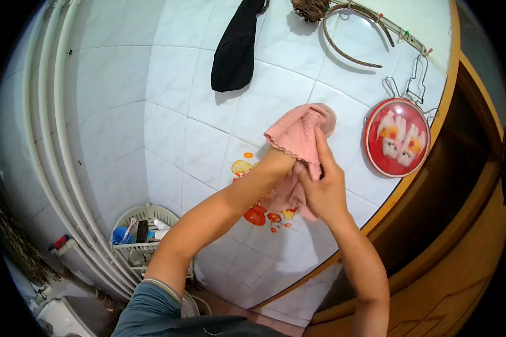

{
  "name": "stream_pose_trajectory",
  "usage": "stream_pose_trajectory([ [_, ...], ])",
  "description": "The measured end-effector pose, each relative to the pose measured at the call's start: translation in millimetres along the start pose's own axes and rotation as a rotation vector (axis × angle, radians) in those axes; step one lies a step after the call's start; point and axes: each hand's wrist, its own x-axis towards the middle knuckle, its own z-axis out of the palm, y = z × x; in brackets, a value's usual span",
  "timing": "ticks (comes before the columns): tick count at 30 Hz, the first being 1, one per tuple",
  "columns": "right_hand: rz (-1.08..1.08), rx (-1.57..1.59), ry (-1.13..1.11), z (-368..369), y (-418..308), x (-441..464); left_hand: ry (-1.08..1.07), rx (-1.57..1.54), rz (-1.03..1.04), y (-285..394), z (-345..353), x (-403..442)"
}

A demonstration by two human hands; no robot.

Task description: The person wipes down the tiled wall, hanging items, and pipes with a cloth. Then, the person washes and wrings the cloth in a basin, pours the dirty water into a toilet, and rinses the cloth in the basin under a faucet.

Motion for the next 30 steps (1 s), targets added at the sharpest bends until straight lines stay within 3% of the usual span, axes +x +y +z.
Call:
stream_pose_trajectory([
  [2,0.083,0.162,0.127,-5,3,-1,0.355,-1.245,0.193,-18,34,-17],
  [6,0.298,0.484,0.275,-14,19,-10,0.203,-1.173,0.156,-9,33,-41],
  [7,0.304,0.477,0.287,-14,17,-15,0.254,-1.055,0.166,-10,40,-45],
  [9,0.456,0.775,0.274,-11,9,-25,0.292,-0.942,0.174,-12,50,-50],
  [10,0.432,0.915,0.171,-11,6,-31,0.416,-0.862,0.216,-12,54,-51],
  [12,0.391,0.839,0.159,2,-3,-46,0.633,-0.666,0.268,-1,59,-55],
  [13,0.345,0.767,0.14,7,-5,-50,0.621,-0.672,0.273,6,58,-59],
  [15,0.343,0.68,0.193,8,5,-56,0.341,-0.649,0.124,13,56,-70],
  [18,0.413,0.738,0.313,5,19,-58,0.263,-0.542,0.215,12,64,-74],
  [21,0.449,0.867,0.317,-2,29,-64,0.365,-0.53,0.301,9,71,-77],
  [23,0.612,0.913,0.211,-11,30,-66,0.369,-0.544,0.299,10,72,-76],
  [25,0.588,0.898,0.231,-18,27,-65,0.381,-0.553,0.293,10,70,-76],
  [27,0.722,0.957,0.207,-32,29,-68,0.15,-0.66,0.084,11,66,-80],
  [30,0.701,0.891,0.169,-49,34,-76,0.234,-0.59,0.28,3,75,-76],
])
